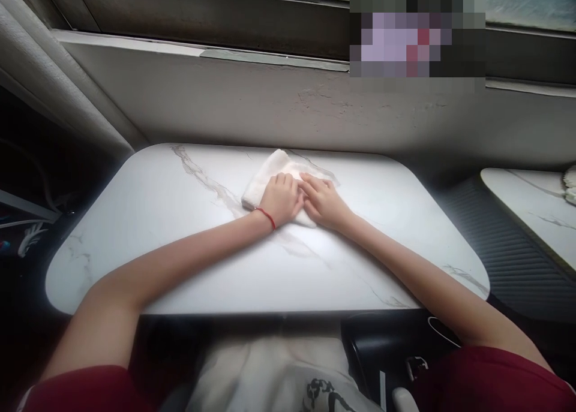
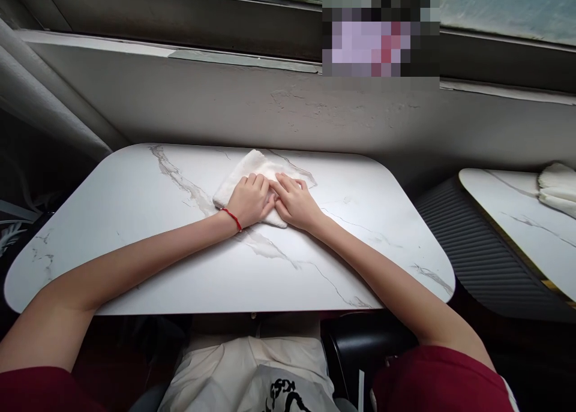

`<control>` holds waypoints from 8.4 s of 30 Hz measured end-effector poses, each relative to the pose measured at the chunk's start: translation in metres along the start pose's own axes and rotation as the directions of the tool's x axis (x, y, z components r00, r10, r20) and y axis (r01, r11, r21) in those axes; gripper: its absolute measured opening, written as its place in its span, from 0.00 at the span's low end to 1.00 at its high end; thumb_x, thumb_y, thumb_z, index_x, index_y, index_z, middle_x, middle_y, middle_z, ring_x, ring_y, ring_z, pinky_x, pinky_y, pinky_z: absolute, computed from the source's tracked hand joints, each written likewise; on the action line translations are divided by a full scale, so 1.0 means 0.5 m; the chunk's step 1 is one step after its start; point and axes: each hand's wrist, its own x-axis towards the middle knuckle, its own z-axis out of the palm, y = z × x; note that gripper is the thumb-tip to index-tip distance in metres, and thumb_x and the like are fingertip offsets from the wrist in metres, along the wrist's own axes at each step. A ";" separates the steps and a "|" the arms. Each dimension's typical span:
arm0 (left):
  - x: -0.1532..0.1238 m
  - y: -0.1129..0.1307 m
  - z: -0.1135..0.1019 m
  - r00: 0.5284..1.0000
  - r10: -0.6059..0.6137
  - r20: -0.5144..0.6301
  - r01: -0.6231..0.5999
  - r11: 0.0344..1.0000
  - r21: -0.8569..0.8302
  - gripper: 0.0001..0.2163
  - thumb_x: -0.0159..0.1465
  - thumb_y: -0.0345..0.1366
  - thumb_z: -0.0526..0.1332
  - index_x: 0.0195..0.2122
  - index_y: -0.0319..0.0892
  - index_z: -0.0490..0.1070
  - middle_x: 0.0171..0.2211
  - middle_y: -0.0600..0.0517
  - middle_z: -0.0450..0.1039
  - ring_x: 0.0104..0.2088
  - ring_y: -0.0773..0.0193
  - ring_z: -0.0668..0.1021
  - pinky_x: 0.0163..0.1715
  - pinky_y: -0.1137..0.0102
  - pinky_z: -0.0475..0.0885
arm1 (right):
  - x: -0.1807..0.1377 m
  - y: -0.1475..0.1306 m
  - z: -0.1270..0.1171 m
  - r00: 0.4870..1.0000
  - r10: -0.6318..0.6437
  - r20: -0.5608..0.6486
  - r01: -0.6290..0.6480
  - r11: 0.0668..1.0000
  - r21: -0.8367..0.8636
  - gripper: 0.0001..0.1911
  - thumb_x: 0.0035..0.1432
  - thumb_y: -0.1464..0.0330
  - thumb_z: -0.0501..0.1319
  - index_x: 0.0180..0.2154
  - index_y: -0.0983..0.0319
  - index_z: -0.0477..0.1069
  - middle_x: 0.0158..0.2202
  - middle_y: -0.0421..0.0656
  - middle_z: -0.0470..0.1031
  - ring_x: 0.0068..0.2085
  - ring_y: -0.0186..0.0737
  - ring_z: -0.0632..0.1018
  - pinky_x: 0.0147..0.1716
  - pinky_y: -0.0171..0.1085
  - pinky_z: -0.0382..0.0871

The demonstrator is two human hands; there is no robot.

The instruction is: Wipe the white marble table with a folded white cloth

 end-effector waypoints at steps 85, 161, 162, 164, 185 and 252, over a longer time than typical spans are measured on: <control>0.182 0.178 0.018 0.895 0.441 -0.070 -0.435 0.826 -0.359 0.16 0.66 0.32 0.50 0.49 0.39 0.74 0.51 0.42 0.77 0.53 0.53 0.76 0.62 0.53 0.55 | -0.062 0.103 -0.267 0.730 0.621 0.286 -0.546 0.781 -0.303 0.18 0.62 0.71 0.49 0.42 0.65 0.77 0.38 0.51 0.80 0.36 0.44 0.77 0.32 0.37 0.61; 0.144 0.197 -0.018 0.906 0.403 0.130 -0.403 0.915 -0.023 0.22 0.72 0.36 0.50 0.61 0.24 0.65 0.62 0.28 0.64 0.63 0.43 0.69 0.56 0.57 0.65 | -0.179 0.203 -0.101 0.975 0.200 0.102 -0.187 0.974 -0.124 0.29 0.71 0.63 0.37 0.67 0.63 0.56 0.70 0.52 0.56 0.71 0.50 0.57 0.62 0.53 0.57; 0.149 0.185 -0.014 0.922 0.361 0.143 -0.360 0.932 -0.030 0.23 0.72 0.37 0.50 0.62 0.24 0.64 0.64 0.28 0.62 0.65 0.42 0.66 0.57 0.56 0.65 | -0.154 0.212 -0.091 0.978 0.189 0.093 -0.177 0.977 -0.123 0.29 0.70 0.63 0.37 0.67 0.64 0.57 0.70 0.53 0.57 0.71 0.50 0.57 0.62 0.53 0.57; 0.157 0.155 -0.002 0.945 0.286 0.159 -0.280 0.958 -0.061 0.25 0.73 0.39 0.50 0.65 0.26 0.60 0.67 0.30 0.56 0.69 0.41 0.59 0.57 0.54 0.65 | -0.106 0.222 -0.069 0.982 0.176 0.067 -0.167 0.978 -0.123 0.29 0.70 0.64 0.38 0.66 0.66 0.59 0.69 0.54 0.58 0.70 0.50 0.58 0.62 0.52 0.57; -0.087 -0.058 -0.004 0.891 0.424 -0.163 -0.420 0.906 0.060 0.19 0.72 0.34 0.49 0.59 0.33 0.70 0.60 0.41 0.72 0.61 0.50 0.72 0.50 0.62 0.73 | -0.050 -0.007 -0.036 0.985 -0.163 0.049 0.167 0.983 -0.075 0.27 0.71 0.66 0.43 0.65 0.71 0.59 0.68 0.61 0.59 0.69 0.57 0.60 0.60 0.53 0.60; -0.012 -0.311 0.078 0.993 0.025 -0.114 -0.053 0.968 -0.247 0.36 0.71 0.49 0.45 0.70 0.24 0.46 0.72 0.31 0.44 0.72 0.45 0.50 0.69 0.51 0.52 | 0.265 -0.013 0.108 0.956 -0.291 0.027 0.284 0.949 0.138 0.30 0.69 0.65 0.41 0.67 0.69 0.56 0.71 0.58 0.50 0.72 0.50 0.52 0.66 0.56 0.51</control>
